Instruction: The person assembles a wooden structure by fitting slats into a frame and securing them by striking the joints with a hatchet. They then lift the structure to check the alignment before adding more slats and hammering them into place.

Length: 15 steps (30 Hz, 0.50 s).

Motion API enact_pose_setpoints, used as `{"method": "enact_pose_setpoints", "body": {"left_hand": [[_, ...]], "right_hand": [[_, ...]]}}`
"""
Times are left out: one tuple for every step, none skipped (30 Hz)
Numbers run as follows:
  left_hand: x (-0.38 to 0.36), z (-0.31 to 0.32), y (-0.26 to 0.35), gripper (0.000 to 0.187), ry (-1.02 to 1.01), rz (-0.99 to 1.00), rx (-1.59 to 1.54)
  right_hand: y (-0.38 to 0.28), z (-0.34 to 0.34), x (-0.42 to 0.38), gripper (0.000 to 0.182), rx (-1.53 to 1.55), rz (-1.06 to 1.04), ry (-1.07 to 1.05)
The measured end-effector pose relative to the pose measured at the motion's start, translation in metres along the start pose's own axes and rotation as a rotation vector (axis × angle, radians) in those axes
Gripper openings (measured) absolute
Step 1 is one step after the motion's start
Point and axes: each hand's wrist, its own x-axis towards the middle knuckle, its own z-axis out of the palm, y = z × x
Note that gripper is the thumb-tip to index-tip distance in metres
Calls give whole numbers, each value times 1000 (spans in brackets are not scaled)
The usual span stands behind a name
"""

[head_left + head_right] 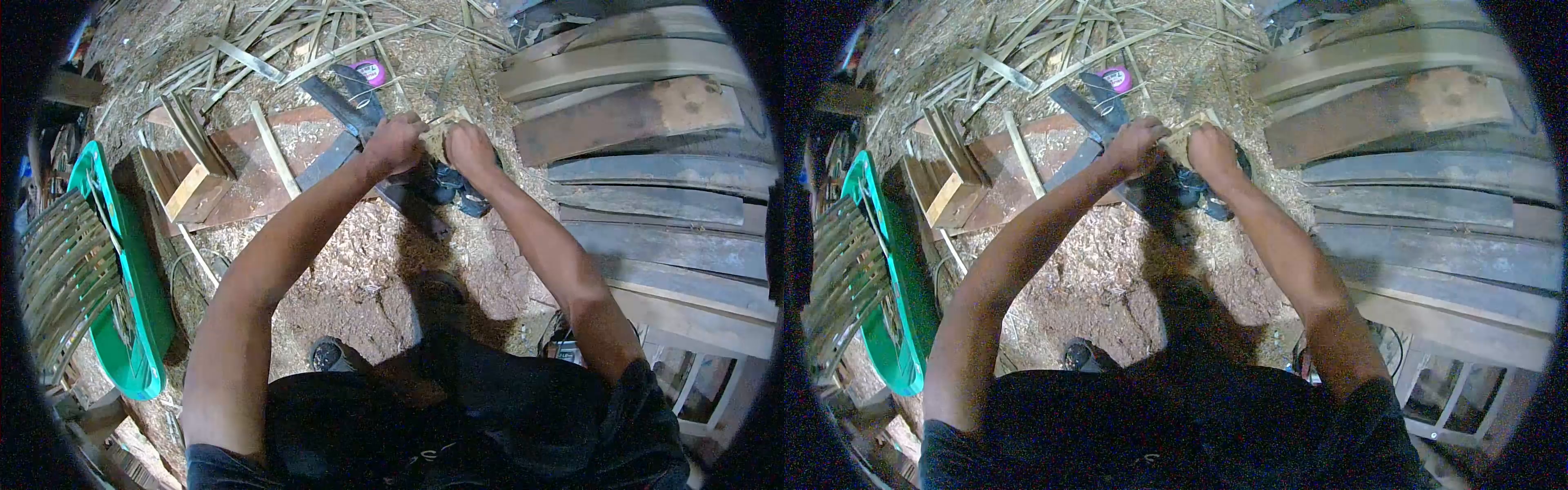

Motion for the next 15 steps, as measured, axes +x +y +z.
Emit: {"method": "enact_pose_setpoints", "body": {"left_hand": [[-3, -2, 0, 37, 4, -4, 5], [-7, -6, -1, 36, 71, 36, -20], [-13, -11, -2, 35, 136, 75, -44], [-18, -16, -5, 34, 201, 117, -65], [-24, -22, -9, 35, 233, 102, -91], [-28, -27, -14, 35, 267, 87, -117], [-34, -42, -10, 36, 301, 74, -144], [-42, -59, -7, 34, 237, -37, -208], [-52, -68, -7, 33, 254, -64, -271], [-63, -77, -6, 32, 273, -92, -332], [-75, -87, -6, 31, 292, -119, -394], [-90, -96, -3, 29, 303, -136, -354], [-102, -98, -7, 29, 324, -139, -378], [-114, -98, -11, 29, 344, -141, -403], [-124, -104, -11, 29, 363, -141, -428]], "right_hand": [[-1, 0, 2, 20, 7, -2, 11], [2, 2, 5, 17, -29, -2, -12], [-3, -3, 7, 16, 62, -12, -23], [-13, -18, 8, 15, 154, -21, -32], [-25, -31, 9, 15, 245, -28, -44], [-37, -43, 10, 18, 324, -129, -69], [-49, -49, 14, 19, 341, -179, -108], [-64, -53, 16, 20, 356, -228, -147], [-78, -54, 18, 20, 370, -280, -187], [-89, -53, 21, 23, 409, -350, -234], [-100, -52, 24, 23, 422, -350, -271], [-112, -51, 25, 23, 434, -349, -309], [-123, -51, 26, 23, 444, -351, -345], [-131, -53, 25, 24, 440, -459, -285], [-139, -53, 24, 23, 445, -486, -283]]}}
